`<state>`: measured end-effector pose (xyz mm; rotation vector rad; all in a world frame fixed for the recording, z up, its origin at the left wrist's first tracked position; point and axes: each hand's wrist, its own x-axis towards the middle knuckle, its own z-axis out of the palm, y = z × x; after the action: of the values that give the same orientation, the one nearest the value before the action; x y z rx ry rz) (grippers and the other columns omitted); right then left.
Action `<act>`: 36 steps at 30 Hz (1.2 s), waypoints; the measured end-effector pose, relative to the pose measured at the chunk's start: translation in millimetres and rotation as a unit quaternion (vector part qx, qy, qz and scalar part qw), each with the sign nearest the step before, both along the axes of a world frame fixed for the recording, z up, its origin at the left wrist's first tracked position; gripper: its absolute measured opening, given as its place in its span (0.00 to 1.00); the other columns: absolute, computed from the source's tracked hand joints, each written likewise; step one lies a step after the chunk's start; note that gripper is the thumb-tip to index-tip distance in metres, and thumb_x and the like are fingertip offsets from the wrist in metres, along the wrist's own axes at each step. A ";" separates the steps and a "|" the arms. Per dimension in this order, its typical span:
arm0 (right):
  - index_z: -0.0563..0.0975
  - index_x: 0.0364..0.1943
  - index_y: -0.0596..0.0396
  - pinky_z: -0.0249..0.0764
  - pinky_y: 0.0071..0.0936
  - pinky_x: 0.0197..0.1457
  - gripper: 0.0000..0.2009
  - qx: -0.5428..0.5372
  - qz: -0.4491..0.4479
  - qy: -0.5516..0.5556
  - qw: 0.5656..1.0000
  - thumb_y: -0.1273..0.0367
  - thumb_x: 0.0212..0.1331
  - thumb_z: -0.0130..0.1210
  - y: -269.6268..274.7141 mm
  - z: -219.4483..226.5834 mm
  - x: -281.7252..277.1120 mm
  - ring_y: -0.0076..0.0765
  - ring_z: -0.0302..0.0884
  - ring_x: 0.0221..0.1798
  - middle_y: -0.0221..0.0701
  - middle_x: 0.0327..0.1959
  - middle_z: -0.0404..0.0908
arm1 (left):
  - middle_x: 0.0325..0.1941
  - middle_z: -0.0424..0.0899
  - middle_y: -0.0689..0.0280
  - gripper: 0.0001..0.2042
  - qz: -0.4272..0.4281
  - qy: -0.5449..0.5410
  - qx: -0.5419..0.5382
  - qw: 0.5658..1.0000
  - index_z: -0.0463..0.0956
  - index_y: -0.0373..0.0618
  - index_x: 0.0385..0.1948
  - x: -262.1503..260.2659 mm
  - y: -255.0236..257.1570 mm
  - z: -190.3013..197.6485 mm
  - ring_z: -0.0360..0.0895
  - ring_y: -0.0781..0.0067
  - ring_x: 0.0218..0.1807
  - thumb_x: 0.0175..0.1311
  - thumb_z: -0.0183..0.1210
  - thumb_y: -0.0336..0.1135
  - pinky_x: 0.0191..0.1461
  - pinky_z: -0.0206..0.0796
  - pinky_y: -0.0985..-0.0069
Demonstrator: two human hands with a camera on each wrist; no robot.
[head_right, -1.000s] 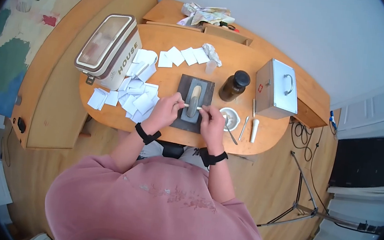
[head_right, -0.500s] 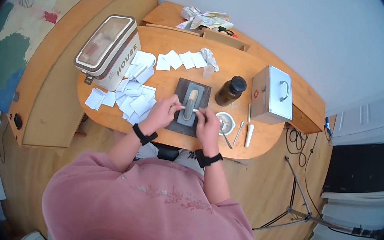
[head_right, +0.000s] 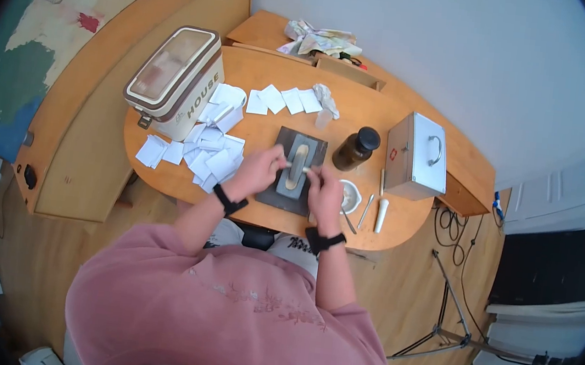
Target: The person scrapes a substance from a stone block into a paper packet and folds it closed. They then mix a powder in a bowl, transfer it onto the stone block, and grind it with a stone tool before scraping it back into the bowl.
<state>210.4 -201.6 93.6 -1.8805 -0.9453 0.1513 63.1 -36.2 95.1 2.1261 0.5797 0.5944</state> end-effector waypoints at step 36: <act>0.77 0.39 0.63 0.78 0.47 0.40 0.09 0.010 -0.007 -0.040 0.999 0.72 0.75 0.65 -19.2 5.6 -15.6 0.72 0.81 0.39 0.56 0.34 0.84 | 0.38 0.93 0.52 0.02 -0.015 -0.037 0.017 0.999 0.79 0.45 0.41 -5.9 -14.1 -8.3 0.89 0.36 0.46 0.77 0.61 0.30 0.48 0.79 0.44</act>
<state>194.8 -220.8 99.1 -1.8863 -0.9837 0.0568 57.2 -50.2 86.8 2.1321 0.4981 0.6679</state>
